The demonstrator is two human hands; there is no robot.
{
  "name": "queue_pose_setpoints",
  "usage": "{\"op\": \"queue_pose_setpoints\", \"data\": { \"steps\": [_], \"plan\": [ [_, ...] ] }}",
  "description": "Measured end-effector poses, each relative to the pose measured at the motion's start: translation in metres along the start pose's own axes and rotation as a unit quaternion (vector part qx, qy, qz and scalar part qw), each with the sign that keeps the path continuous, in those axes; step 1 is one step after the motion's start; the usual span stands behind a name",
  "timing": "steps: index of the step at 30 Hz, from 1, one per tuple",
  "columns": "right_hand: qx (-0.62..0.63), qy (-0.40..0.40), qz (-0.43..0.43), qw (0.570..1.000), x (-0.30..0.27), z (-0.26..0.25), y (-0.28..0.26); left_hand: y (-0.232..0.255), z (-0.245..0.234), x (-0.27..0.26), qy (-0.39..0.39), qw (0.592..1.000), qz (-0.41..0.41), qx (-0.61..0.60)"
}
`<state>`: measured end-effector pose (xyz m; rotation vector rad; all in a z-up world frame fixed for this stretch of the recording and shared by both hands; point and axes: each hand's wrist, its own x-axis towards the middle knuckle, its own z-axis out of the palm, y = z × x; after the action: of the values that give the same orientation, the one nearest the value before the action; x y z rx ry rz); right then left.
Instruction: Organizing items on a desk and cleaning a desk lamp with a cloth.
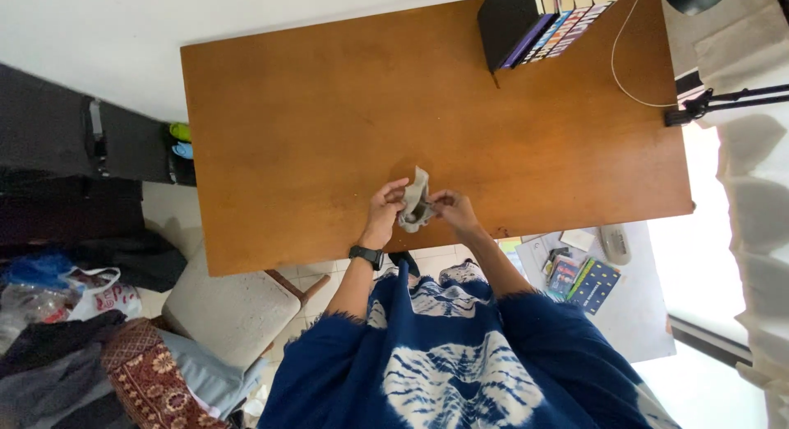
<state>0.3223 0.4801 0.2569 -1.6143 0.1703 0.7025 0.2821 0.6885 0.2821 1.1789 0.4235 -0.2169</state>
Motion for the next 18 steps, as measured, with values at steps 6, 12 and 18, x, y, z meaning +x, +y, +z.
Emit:
{"op": "queue_pose_setpoints", "data": {
  "steps": [6, 12, 18],
  "plan": [
    [0.005, 0.056, -0.073, 0.996, 0.029, -0.005, 0.0, -0.034, -0.059, 0.049, 0.041, 0.996, 0.066, 0.043],
    [-0.509, 0.202, -0.097, 0.831, 0.008, 0.027, -0.033, -0.022, -0.048, 0.03, 0.094, 0.85, 0.173, 0.488],
    [-0.61, 0.092, -0.171, 0.769, -0.022, 0.057, -0.013, -0.016, -0.026, -0.012, -0.081, 0.718, 0.16, 0.673]
  ]
}}
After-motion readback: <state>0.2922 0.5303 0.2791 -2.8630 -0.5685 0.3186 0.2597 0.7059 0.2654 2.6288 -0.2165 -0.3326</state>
